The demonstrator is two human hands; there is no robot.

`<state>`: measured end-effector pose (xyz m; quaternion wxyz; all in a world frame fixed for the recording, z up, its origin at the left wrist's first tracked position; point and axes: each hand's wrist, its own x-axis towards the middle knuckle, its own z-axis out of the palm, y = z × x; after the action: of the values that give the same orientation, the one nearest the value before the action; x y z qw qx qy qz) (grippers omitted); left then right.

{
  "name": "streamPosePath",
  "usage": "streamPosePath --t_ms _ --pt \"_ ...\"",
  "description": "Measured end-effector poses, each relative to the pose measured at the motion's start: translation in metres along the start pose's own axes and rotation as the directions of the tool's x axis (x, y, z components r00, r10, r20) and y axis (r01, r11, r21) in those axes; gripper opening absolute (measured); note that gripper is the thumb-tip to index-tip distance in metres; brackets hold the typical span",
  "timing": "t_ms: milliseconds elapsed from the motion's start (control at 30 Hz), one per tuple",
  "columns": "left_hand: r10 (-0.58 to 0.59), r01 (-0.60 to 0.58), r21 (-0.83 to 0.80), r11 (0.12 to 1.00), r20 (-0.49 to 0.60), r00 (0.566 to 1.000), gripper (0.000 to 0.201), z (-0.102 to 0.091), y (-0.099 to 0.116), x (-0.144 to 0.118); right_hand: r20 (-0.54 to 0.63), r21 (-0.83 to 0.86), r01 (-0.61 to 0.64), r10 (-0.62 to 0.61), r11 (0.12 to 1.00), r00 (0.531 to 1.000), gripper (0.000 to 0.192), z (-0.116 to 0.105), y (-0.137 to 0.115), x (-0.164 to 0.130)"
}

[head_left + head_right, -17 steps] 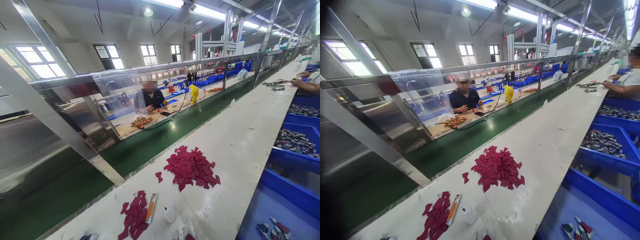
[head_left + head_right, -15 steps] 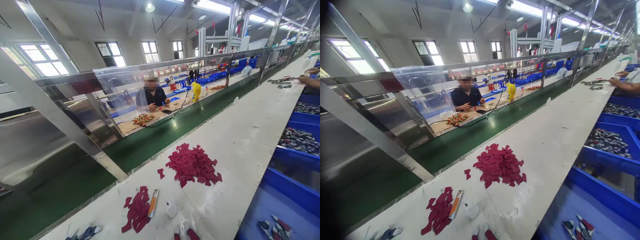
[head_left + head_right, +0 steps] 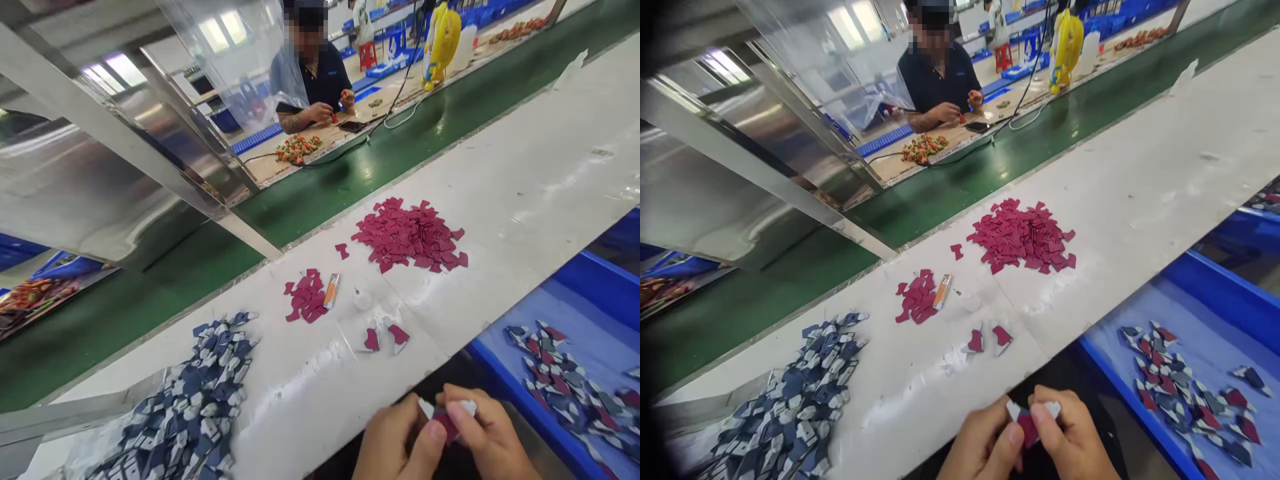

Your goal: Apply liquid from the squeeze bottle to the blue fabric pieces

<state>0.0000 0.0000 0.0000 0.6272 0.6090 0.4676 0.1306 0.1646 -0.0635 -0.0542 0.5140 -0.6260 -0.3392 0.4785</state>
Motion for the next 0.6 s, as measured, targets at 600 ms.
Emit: streamPosePath --t_ms 600 --pt "0.494 0.028 0.858 0.514 -0.322 0.808 0.038 -0.009 0.015 0.068 -0.302 0.529 0.169 -0.002 0.832 0.953 0.046 -0.013 -0.038 0.034"
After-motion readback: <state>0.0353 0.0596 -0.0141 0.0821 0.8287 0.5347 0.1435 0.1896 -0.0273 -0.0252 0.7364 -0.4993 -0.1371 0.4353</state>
